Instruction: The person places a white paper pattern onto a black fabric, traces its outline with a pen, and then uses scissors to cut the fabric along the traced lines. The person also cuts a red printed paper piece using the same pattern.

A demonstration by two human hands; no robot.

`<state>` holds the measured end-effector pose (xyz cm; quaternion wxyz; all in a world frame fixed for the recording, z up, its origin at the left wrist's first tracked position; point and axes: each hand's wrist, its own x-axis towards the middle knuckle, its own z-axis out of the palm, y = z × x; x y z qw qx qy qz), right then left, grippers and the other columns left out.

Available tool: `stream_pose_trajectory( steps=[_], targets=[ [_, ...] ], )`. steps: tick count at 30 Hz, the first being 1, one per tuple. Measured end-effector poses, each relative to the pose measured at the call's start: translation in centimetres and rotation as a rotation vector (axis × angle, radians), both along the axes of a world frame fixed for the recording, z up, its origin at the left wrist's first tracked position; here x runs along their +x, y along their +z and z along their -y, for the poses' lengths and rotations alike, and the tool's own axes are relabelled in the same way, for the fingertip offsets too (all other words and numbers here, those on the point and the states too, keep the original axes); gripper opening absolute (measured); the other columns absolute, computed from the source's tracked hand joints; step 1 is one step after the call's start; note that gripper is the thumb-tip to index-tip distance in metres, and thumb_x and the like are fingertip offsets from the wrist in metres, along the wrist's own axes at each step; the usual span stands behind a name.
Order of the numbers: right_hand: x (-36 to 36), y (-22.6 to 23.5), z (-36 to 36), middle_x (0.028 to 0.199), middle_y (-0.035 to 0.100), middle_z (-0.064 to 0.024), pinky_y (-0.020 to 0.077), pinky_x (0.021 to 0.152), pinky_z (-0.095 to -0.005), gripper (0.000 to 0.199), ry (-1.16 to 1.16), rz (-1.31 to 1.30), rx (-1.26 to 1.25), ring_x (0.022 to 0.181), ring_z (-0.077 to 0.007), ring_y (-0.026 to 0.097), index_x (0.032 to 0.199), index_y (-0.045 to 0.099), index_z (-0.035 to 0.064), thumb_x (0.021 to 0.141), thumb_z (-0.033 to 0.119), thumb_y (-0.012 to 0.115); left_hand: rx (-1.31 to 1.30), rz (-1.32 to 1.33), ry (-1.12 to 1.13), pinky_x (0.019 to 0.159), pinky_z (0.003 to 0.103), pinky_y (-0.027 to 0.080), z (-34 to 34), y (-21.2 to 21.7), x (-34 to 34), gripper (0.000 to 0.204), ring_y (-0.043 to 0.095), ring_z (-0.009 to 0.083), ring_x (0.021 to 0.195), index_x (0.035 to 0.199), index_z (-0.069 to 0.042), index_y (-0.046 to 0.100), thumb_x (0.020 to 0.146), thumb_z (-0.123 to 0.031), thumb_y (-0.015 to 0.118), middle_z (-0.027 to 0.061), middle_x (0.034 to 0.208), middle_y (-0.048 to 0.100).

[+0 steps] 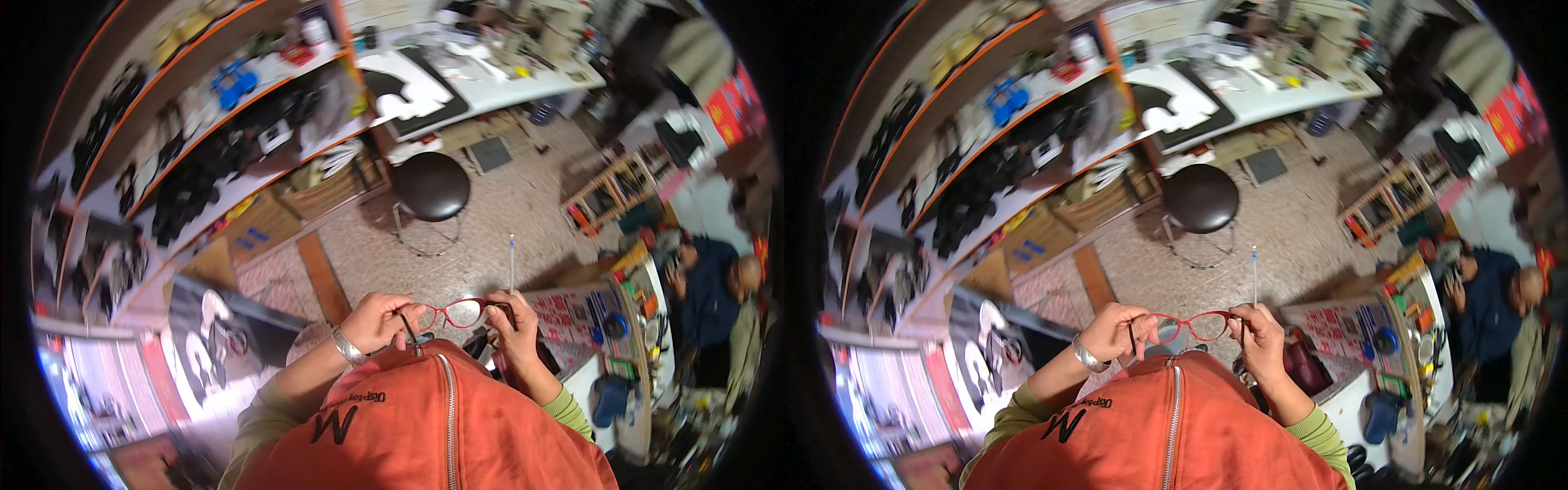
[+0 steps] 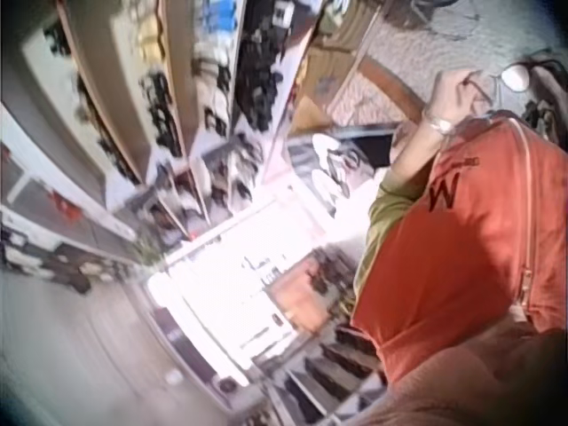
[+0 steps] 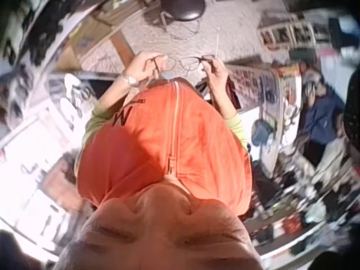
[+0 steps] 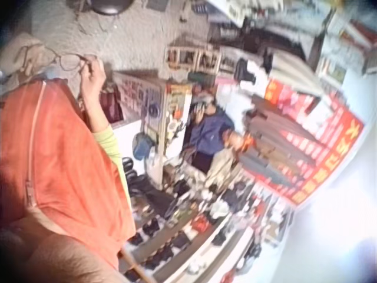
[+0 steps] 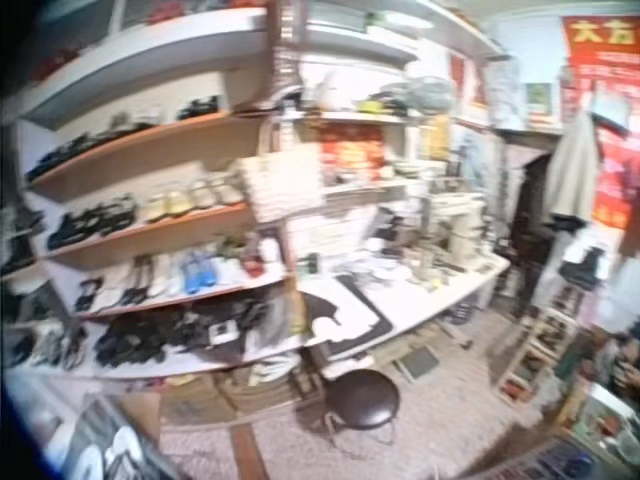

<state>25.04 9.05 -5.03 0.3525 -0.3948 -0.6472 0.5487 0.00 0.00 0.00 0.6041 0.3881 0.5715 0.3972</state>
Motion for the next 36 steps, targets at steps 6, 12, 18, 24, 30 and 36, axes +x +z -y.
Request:
stream_pose_trajectory(
  steps=[6, 12, 18, 24, 30, 36],
  targets=[
    [-8.6, 0.8, 2.9, 0.089, 0.062, -0.0094, 0.0489, 0.065, -0.0282, 0.01, 0.36, 0.07, 0.275, 0.072, -0.0172, 0.061, 0.093, 0.059, 0.001, 0.085, 0.001, 0.064, 0.077, -0.013, 0.342, 0.047, 0.021, 0.042, 10.3, 0.4, -5.5, 0.031, 0.056, 0.007, 0.047, 0.09, 0.0, 0.066, 0.101, -0.026, 0.053, 0.0008, 0.067, 0.064],
    [-15.5, 2.2, 6.7, 0.088, 0.064, -0.0108, 0.0485, 0.063, -0.0296, 0.013, 0.493, 0.061, 0.45, 0.07, -0.0204, 0.061, 0.094, 0.057, 0.003, 0.085, 0.005, 0.066, 0.359, -0.201, 0.926, 0.063, 0.02, 0.048, 20.5, -0.6, -7.4, 0.046, 0.062, 0.008, 0.083, 0.136, -0.005, 0.04, 0.094, -0.007, 0.06, 0.0078, 0.123, 0.055],
    [-19.3, 0.2, 10.7, 0.084, 0.061, -0.0032, 0.0455, 0.064, -0.0233, 0.008, 0.413, -0.094, 0.197, 0.07, -0.0086, 0.054, 0.095, 0.057, 0.0017, 0.09, 0.005, 0.062, 0.767, -0.05, -0.247, 0.11, 0.05, 0.029, 28.6, 8.6, -7.8, 0.064, 0.042, 0.0302, 0.133, 0.146, -0.008, 0.037, 0.097, -0.045, 0.051, 0.0183, 0.145, 0.041],
    [-21.4, 0.8, 16.7, 0.092, 0.06, -0.0036, 0.0425, 0.061, -0.0201, 0.008, 0.459, -0.192, 0.162, 0.068, -0.0057, 0.051, 0.103, 0.054, 0.001, 0.096, 0.005, 0.055, -0.165, -1.761, 0.058, 0.085, 0.041, 0.051, 41.5, 3.5, -16.1, 0.063, 0.061, 0.0305, 0.107, 0.13, -0.005, 0.054, 0.083, -0.046, 0.067, 0.0157, 0.117, 0.062],
    [-23.8, 5.9, 24.4, 0.087, 0.067, -0.0128, 0.0521, 0.063, -0.0329, 0.015, 0.617, -0.094, 0.614, 0.071, -0.0242, 0.066, 0.093, 0.056, 0.0028, 0.081, -0.002, 0.064, 0.06, -0.984, 0.761, 0.076, 0.038, 0.052, 45.3, 6.6, -11.6, 0.073, 0.063, 0.0299, 0.091, 0.137, -0.007, 0.047, 0.077, -0.036, 0.078, 0.0147, 0.11, 0.059],
    [-26.6, 13.9, 28.4, 0.095, 0.068, -0.0184, 0.054, 0.066, -0.0381, 0.024, 1.19, -0.318, 0.798, 0.077, -0.0311, 0.067, 0.1, 0.06, 0.0028, 0.079, 0.006, 0.069, 0.195, -0.956, 1.069, 0.065, 0.023, 0.05, 49.5, 8.7, -6.6, 0.043, 0.062, 0.0108, 0.083, 0.104, 0.001, 0.062, 0.065, 0.002, 0.081, 0.012, 0.116, 0.064]
  ],
)
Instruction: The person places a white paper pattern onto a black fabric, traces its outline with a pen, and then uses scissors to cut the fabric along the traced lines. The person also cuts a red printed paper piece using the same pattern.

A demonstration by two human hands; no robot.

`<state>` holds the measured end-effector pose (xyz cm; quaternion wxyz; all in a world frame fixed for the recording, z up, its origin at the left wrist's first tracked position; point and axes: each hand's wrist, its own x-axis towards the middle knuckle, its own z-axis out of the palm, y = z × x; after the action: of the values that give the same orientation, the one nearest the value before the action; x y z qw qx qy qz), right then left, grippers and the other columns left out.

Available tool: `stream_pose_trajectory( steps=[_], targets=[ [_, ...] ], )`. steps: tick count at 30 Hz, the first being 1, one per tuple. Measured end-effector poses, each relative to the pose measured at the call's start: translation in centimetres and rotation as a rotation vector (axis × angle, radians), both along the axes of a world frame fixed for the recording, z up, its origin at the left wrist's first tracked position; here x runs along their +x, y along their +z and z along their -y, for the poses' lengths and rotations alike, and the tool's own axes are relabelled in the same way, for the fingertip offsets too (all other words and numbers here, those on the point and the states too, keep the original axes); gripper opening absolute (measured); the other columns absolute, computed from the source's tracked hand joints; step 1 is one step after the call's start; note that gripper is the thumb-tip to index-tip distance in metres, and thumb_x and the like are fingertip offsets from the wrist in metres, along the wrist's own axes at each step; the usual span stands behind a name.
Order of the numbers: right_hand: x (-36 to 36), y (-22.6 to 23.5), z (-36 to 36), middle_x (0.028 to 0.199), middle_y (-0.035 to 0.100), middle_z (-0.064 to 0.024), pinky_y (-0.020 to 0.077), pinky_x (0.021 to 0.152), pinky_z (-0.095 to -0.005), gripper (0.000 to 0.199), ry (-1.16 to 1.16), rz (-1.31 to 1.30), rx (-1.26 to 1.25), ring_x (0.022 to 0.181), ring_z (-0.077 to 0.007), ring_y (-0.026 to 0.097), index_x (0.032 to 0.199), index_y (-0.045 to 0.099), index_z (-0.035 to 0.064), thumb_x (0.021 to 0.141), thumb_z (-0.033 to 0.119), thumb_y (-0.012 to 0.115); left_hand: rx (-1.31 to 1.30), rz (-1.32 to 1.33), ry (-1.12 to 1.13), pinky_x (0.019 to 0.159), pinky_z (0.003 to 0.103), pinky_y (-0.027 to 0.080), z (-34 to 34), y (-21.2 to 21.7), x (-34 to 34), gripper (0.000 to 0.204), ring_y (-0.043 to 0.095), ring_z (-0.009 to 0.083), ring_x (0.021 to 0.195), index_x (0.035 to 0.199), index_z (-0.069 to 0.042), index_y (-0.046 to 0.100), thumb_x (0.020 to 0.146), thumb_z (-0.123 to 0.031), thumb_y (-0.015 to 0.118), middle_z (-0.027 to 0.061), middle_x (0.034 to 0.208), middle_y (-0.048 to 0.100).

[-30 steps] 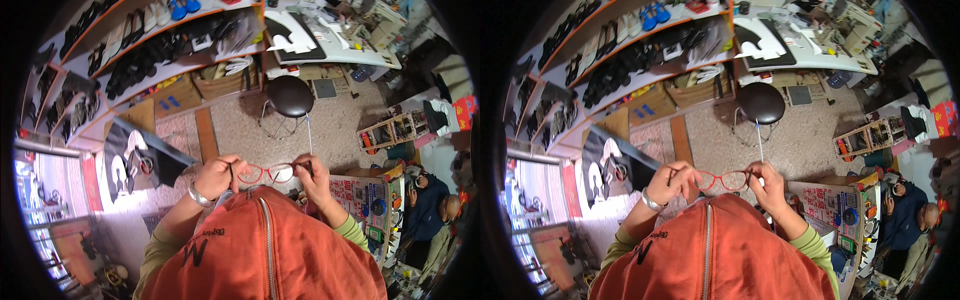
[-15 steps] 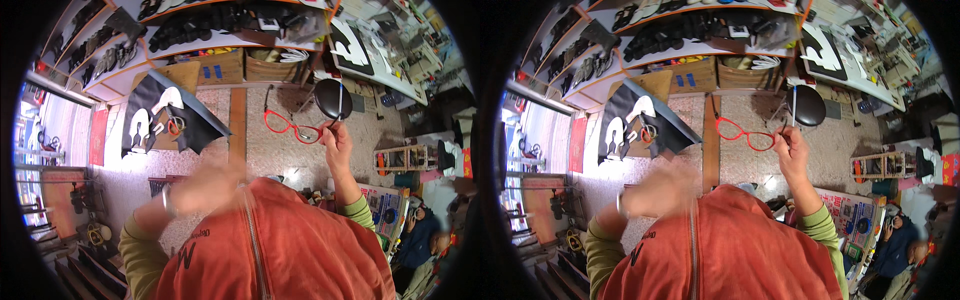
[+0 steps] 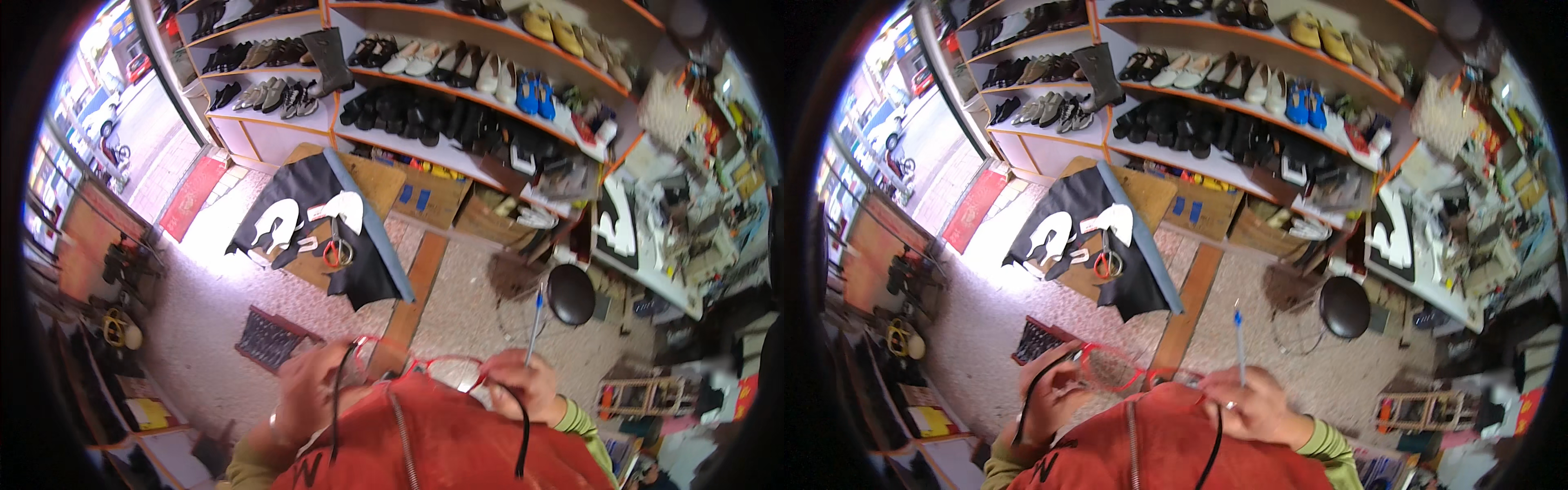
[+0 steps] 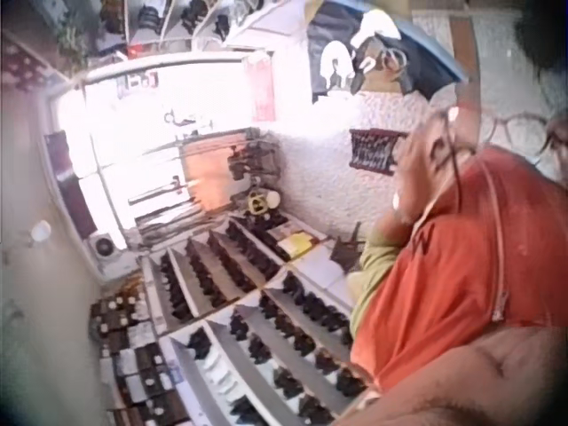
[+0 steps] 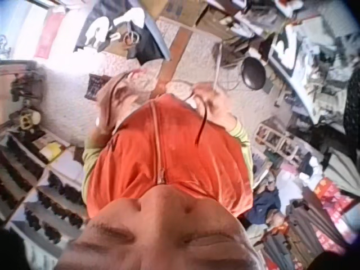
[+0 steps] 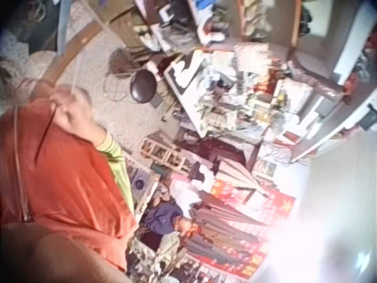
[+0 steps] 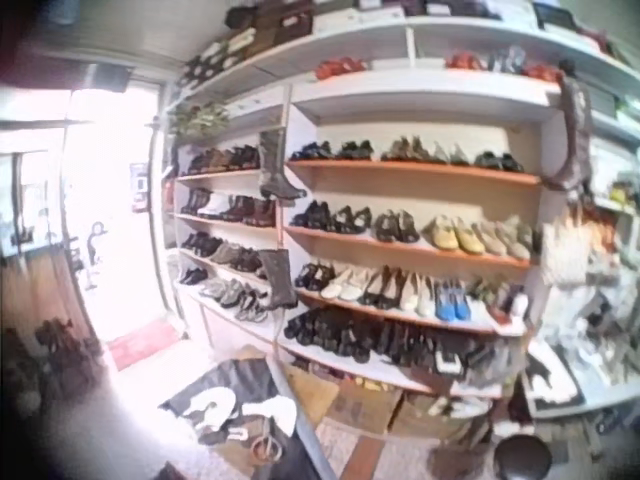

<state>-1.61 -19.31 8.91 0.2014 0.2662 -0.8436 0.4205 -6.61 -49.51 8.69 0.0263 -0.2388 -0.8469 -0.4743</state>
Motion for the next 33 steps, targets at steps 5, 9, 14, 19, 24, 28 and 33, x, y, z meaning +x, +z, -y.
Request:
stream_pose_trajectory(
  steps=[5, 9, 14, 19, 24, 28, 33],
  targets=[
    [-3.4, 3.6, 0.2, 0.094, 0.069, -0.0148, 0.0551, 0.059, -0.0331, 0.021, 0.454, -0.14, -0.135, 0.071, -0.0253, 0.069, 0.096, 0.063, 0.0021, 0.081, 0.01, 0.075, -0.044, -0.432, -0.049, 0.046, 0.029, 0.04, 1.8, 4.1, 1.3, 0.033, 0.054, 0.0148, 0.053, 0.097, -0.003, 0.066, 0.072, -0.019, 0.08, 0.0035, 0.072, 0.06],
    [-4.9, 3.5, 1.1, 0.079, 0.065, -0.0122, 0.0554, 0.053, -0.0354, 0.029, 0.571, -0.204, -0.287, 0.066, -0.023, 0.07, 0.102, 0.055, -0.0005, 0.081, 0.007, 0.073, 0.003, -0.61, -0.081, 0.042, 0.029, 0.035, 2.4, 5.0, 1.8, 0.029, 0.05, 0.0145, 0.048, 0.092, -0.002, 0.067, 0.077, -0.024, 0.078, 0.0012, 0.063, 0.055],
    [-6.9, 2.8, 5.8, 0.074, 0.06, -0.0069, 0.0513, 0.04, -0.0319, 0.027, 0.59, -0.422, -0.714, 0.055, -0.0135, 0.064, 0.089, 0.044, 0.0067, 0.085, 0.01, 0.07, 0.202, -0.741, 0.007, 0.045, 0.031, 0.038, 3.3, 5.6, 2.8, 0.019, 0.053, 0.0164, 0.05, 0.078, -0.006, 0.056, 0.09, -0.021, 0.063, 0.0017, 0.067, 0.057],
    [-8.5, 10.4, 10.6, 0.085, 0.062, -0.0095, 0.047, 0.051, -0.0289, 0.02, 0.874, -0.402, -0.743, 0.055, -0.0145, 0.052, 0.092, 0.049, 0.0098, 0.091, 0.021, 0.065, 0.415, -0.909, -0.069, 0.04, 0.025, 0.034, 5.2, 9.8, 1.4, 0.056, 0.045, 0.0125, 0.047, 0.095, 0.003, 0.06, 0.094, -0.053, 0.054, 0.0048, 0.065, 0.054],
    [-11.0, 11.7, 18.9, 0.087, 0.06, -0.0027, 0.0403, 0.051, -0.0249, 0.016, 0.972, -0.366, -0.889, 0.055, -0.0102, 0.047, 0.104, 0.059, 0.012, 0.09, 0.017, 0.066, 0.484, -0.912, -0.023, 0.049, 0.028, 0.029, 12.0, 11.2, -1.2, 0.054, 0.036, 0.0131, 0.054, 0.102, -0.002, 0.058, 0.095, -0.056, 0.05, 0.0032, 0.067, 0.049],
    [-12.7, 12.7, 25.8, 0.091, 0.061, 0.0041, 0.036, 0.049, -0.0216, 0.02, 0.835, -0.367, -0.971, 0.059, -0.0059, 0.047, 0.106, 0.065, 0.0162, 0.087, 0.011, 0.069, 0.487, -0.629, 0.003, 0.055, 0.029, 0.03, 18.5, 13.4, -2.1, 0.047, 0.038, 0.0131, 0.061, 0.121, -0.01, 0.052, 0.097, -0.05, 0.05, 0.0027, 0.08, 0.051],
    [-15.4, 12.7, 29.7, 0.094, 0.063, 0.0074, 0.0368, 0.048, -0.0192, 0.018, 0.8, -0.32, -0.99, 0.058, -0.0031, 0.049, 0.094, 0.066, 0.0106, 0.082, -0.003, 0.065, 0.495, -0.708, -0.083, 0.056, 0.027, 0.031, 25.4, 13.6, -5.2, 0.043, 0.041, 0.0108, 0.06, 0.124, -0.011, 0.054, 0.097, -0.044, 0.055, -0.0014, 0.083, 0.053]
  ],
)
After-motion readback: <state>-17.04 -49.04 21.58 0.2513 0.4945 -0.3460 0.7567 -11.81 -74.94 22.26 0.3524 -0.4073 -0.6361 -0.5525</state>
